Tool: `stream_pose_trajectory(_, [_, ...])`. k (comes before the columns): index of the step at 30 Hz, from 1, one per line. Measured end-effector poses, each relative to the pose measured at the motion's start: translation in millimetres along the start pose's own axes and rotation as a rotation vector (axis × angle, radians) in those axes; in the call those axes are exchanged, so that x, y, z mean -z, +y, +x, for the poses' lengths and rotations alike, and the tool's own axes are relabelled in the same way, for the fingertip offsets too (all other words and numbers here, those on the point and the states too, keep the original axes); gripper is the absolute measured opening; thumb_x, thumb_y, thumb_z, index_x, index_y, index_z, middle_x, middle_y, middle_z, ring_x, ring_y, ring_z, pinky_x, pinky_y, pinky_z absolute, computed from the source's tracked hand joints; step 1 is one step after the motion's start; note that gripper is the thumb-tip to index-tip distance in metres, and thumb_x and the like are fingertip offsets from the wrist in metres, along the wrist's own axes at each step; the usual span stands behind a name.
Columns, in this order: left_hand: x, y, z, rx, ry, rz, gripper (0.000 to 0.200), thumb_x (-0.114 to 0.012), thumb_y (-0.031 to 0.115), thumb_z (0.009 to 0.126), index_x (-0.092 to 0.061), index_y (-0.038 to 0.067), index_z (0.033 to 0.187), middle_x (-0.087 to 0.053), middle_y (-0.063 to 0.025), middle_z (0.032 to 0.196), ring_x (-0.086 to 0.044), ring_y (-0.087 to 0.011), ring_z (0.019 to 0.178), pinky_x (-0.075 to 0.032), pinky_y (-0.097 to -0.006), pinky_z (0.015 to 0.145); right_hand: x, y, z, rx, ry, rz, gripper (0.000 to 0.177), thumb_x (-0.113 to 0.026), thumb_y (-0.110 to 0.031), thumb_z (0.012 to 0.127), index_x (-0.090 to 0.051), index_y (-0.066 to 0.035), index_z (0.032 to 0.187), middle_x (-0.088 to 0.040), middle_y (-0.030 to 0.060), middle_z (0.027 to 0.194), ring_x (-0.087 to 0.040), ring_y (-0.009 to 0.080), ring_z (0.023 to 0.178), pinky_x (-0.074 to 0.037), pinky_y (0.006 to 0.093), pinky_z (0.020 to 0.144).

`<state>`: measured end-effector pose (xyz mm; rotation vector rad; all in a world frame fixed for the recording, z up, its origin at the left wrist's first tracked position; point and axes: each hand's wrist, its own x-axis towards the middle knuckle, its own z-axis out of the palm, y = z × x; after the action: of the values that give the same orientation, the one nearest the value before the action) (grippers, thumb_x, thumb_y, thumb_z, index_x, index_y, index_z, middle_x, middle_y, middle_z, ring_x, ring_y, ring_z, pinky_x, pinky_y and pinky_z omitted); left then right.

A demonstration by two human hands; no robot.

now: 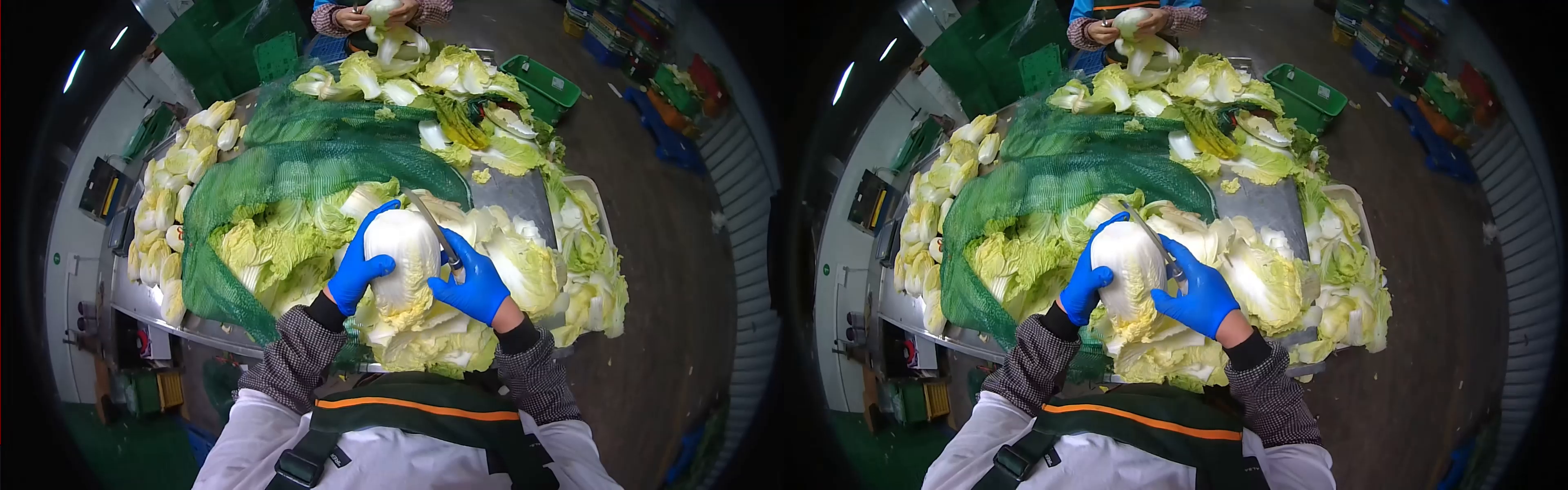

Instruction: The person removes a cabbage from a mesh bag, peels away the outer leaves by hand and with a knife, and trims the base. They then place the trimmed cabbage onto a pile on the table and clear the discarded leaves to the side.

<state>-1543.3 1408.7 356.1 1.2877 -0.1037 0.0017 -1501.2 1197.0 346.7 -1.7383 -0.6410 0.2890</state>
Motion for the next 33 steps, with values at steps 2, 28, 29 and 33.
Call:
stream_pose_trajectory(2, [0,4,-1,-0.006,-0.001,-0.017,0.098,-0.077,0.042,0.066,-0.030,0.002,0.141,-0.043,-0.0104,0.136,-0.042,-0.0220,0.126,-0.031,-0.0350,0.107,3,-7,1,-0.065,-0.019,-0.035,0.074,-0.069,-0.018,0.074,-0.039,-0.018,0.141,-0.065,0.0118,0.098,-0.063,0.0194,0.080,-0.052,0.0329,0.074])
stream_pose_trajectory(28, [67,13,5,-0.043,0.466,-0.768,0.063,-0.052,0.053,0.089,-0.047,0.006,0.131,-0.055,-0.0121,0.128,-0.054,-0.0265,0.115,-0.042,-0.0423,0.101,-12,1,27,-0.055,0.012,0.102,0.030,-0.073,-0.014,0.078,-0.062,-0.004,0.105,-0.063,0.0054,0.092,-0.061,0.0128,0.082,-0.049,0.0267,0.074])
stream_pose_trajectory(29, [69,14,4,-0.002,0.402,-0.809,0.062,-0.052,0.053,0.089,-0.048,0.007,0.131,-0.055,-0.0120,0.127,-0.055,-0.0264,0.115,-0.042,-0.0425,0.101,-18,-11,43,0.033,-0.023,0.087,0.034,-0.073,-0.017,0.078,-0.061,-0.004,0.107,-0.062,0.0062,0.094,-0.060,0.0129,0.084,-0.048,0.0275,0.077])
stream_pose_trajectory(33, [80,23,4,0.115,0.204,-0.923,0.059,-0.049,0.052,0.091,-0.050,0.008,0.129,-0.057,-0.0113,0.126,-0.056,-0.0267,0.113,-0.041,-0.0431,0.101,-45,-41,65,0.140,-0.103,-0.098,0.046,-0.075,-0.027,0.077,-0.057,-0.003,0.113,-0.060,0.0082,0.096,-0.057,0.0138,0.090,-0.046,0.0302,0.080])
